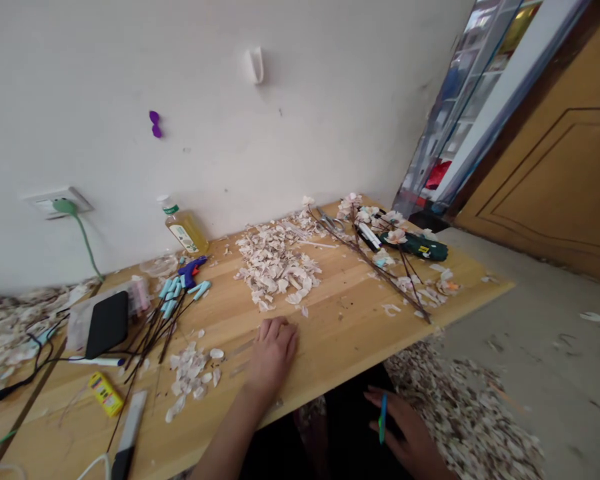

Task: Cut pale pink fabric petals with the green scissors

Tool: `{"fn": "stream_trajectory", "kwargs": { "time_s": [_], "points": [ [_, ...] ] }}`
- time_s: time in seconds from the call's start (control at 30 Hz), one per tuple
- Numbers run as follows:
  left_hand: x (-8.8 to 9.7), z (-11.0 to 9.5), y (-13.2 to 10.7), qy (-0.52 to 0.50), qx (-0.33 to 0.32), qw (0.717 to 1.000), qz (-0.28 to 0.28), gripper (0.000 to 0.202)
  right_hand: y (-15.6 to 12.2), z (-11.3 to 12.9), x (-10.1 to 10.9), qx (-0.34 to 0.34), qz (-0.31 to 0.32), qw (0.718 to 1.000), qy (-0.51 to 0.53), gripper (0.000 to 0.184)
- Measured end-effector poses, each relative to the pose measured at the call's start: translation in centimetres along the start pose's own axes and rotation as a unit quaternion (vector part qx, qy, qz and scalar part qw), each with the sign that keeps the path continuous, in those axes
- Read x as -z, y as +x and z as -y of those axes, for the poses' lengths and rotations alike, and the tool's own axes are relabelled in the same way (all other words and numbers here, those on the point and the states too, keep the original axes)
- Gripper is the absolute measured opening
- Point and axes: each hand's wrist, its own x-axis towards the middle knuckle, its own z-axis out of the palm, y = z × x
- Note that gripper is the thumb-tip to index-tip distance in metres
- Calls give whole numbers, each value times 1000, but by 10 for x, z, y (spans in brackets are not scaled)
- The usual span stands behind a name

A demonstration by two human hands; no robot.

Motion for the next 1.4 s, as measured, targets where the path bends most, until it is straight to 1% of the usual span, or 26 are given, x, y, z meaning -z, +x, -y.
{"fn": "stream_trajectory", "kwargs": {
  "time_s": [0.03, 0.1, 0.17, 0.23, 0.3, 0.37, 0.43, 0.53, 0.6, 0.67, 0.77, 0.8, 0.83, 0.9, 0.93, 0.97, 1.03, 1.07, 1.13, 1.17, 1.27, 1.33, 1.4],
  "points": [
    [0, 0, 1, -14, 7, 1000, -6, 26, 1, 2, 3, 4, 12, 1000, 4, 41],
    [-5, 1, 13, -30, 15, 999, -19, 28, 5, 7, 5, -3, 39, 999, 16, 42],
    [-14, 2, 34, -27, 18, 999, -24, 30, 12, 10, 4, -13, 66, 997, 31, 41],
    [-23, 3, 58, -6, 27, 1000, -3, 31, 18, 11, 1, -44, 81, 995, 38, 38],
    [-29, 4, 79, 29, 41, 998, 39, 29, 21, 9, -4, -96, 70, 992, 35, 33],
    [-33, 6, 93, 56, 41, 995, 69, 25, 22, 7, -7, -134, 48, 989, 32, 30],
    [-35, 8, 100, 68, 27, 995, 73, 22, 23, 6, -10, -134, 26, 990, 39, 29],
    [-31, 10, 104, 62, 9, 996, 57, 19, 30, 12, -14, -109, 8, 992, 60, 27],
    [-25, 11, 102, 40, 5, 999, 31, 18, 36, 19, -16, -88, 7, 993, 73, 25],
    [-16, 13, 94, 3, 8, 1000, -19, 20, 39, 29, -14, -49, 14, 996, 78, 24],
    [-4, 16, 69, -85, 36, 991, -93, 24, 42, 53, -6, 28, 39, 995, 88, 26],
    [-2, 17, 58, -128, 55, 984, -109, 24, 45, 63, -1, 47, 41, 993, 97, 28],
    [-1, 18, 47, -174, 82, 973, -124, 24, 51, 74, 4, 51, 43, 992, 105, 31],
    [-1, 19, 27, -268, 149, 940, -147, 23, 72, 95, 12, 62, 29, 990, 122, 34],
    [-2, 20, 20, -306, 178, 922, -156, 23, 88, 104, 15, 59, 11, 990, 128, 34],
    [-4, 20, 14, -340, 201, 904, -162, 24, 106, 111, 17, 41, -16, 990, 135, 32],
    [-8, 21, 7, -395, 226, 874, -173, 27, 146, 120, 15, 1, -63, 987, 149, 24],
    [-10, 22, 6, -419, 230, 860, -181, 29, 165, 121, 12, -17, -83, 984, 156, 23],
    [-12, 23, 5, -456, 240, 834, -197, 30, 194, 120, 3, -40, -91, 978, 182, 29],
    [-12, 23, 5, -467, 248, 823, -208, 29, 204, 117, -3, -43, -87, 976, 196, 31],
    [-12, 24, 3, -483, 268, 803, -222, 29, 215, 109, -16, -55, -64, 971, 225, 34],
    [-11, 23, 0, -490, 271, 799, -220, 31, 214, 105, -21, -74, -45, 966, 242, 34],
    [-10, 22, -1, -486, 269, 802, -221, 38, 213, 102, -24, -96, -33, 959, 264, 34]
  ]
}}
